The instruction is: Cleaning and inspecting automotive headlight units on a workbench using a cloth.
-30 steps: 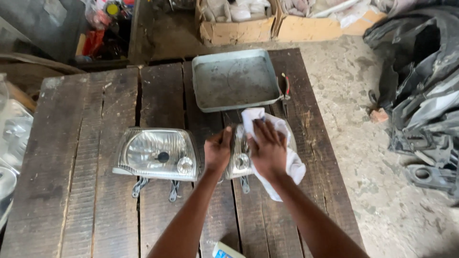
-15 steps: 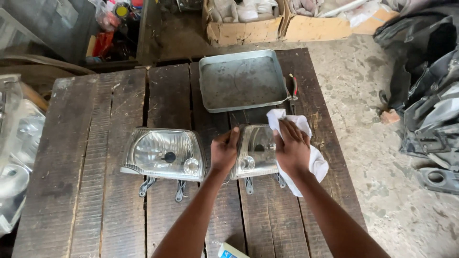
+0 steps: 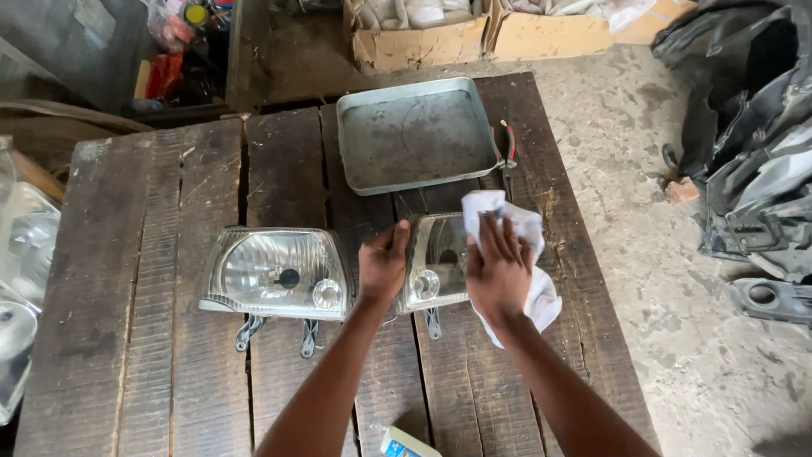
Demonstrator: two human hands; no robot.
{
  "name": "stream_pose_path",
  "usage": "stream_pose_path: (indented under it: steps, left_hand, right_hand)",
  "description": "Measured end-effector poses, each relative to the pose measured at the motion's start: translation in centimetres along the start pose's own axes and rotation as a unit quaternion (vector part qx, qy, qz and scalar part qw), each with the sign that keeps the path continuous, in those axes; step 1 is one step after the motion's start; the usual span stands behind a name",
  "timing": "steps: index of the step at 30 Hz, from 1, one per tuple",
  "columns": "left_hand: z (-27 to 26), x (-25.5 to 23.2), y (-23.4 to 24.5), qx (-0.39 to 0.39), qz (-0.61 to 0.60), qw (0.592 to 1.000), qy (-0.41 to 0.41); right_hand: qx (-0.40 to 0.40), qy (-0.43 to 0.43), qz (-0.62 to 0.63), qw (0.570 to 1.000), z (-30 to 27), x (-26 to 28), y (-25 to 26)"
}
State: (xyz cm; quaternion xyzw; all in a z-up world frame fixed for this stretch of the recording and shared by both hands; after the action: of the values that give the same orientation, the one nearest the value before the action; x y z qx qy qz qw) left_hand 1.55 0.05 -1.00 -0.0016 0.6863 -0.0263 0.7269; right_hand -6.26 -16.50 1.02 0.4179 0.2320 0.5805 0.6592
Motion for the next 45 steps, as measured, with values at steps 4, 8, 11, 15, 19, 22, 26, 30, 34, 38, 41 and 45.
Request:
stream_pose_path:
  steps: [4, 8, 11, 15, 19, 22, 26, 30, 34, 38, 41, 45]
  left_hand:
    - [-0.8, -1.4, -0.1, -0.003, -0.006, 1.000, 0.011]
    - [-0.5, -1.7, 0.2, 0.005, -0.015, 1.000, 0.008]
    - [-0.5, -0.7, 0.5, 0.020, -0.040, 0.999, 0.004]
    - [-0.5, -0.4, 0.8, 0.027, -0.022, 0.999, 0.008]
    - [-0.5, 0.6, 1.1, 0.027, -0.016, 0.999, 0.007]
    - [0.0, 2.3, 1.2, 0.026, -0.023, 0.999, 0.003]
    - [0.2, 2.5, 1.3, 0.003, -0.014, 1.000, 0.012]
    - [0.8, 2.7, 0.8, -0.004, -0.015, 1.000, 0.025]
    - [0.6, 2.7, 1.4, -0.012, 0.052, 0.998, 0.028]
    - [0.9, 4.4, 2.9, -0.019, 0.064, 0.992, 0.103]
    - [1.3, 3.9, 3.3, 0.003, 0.061, 0.990, 0.128]
    - [0.9, -0.5, 2.3, 0.005, 0.087, 0.971, 0.221]
  right_hand:
    - [0.044, 0.010, 0.002, 0.999, -0.3, -2.4, -1.2]
    - [0.149, -0.192, 0.066, 0.968, 0.4, -4.8, -2.2]
    - [0.207, -0.318, 0.151, 0.912, -1.2, -9.3, -5.8]
    - [0.226, -0.420, 0.263, 0.839, -3.8, -12.3, -7.2]
    - [0.211, -0.447, 0.239, 0.836, -6.9, -11.0, -7.5]
    - [0.196, -0.491, 0.208, 0.823, -7.0, -6.0, -3.1]
    - [0.161, -0.440, 0.179, 0.865, -5.7, -0.6, 2.9]
    - [0.099, -0.246, 0.181, 0.947, -5.7, 3.7, 6.7]
    - [0.071, -0.079, 0.131, 0.986, -9.2, 8.2, 6.9]
    - [0.100, 0.067, 0.214, 0.969, -10.7, 10.3, 8.0]
    - [0.148, 0.099, 0.299, 0.938, -9.6, 8.1, 7.7]
    - [0.194, -0.051, 0.616, 0.761, -9.2, 0.6, 3.4]
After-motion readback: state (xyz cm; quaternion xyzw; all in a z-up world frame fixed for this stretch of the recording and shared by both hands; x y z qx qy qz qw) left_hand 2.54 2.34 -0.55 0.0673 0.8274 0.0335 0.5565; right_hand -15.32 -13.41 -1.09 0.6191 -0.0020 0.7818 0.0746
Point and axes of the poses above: each hand's wrist, its own z-axis towards the middle knuckle, its own y-axis out of the back of the hand, x = y × z, the point moved 1 cm from there along z, towards the middle knuckle, and after that the axes turned 9 degrees about -z, right-handed, at the moved point
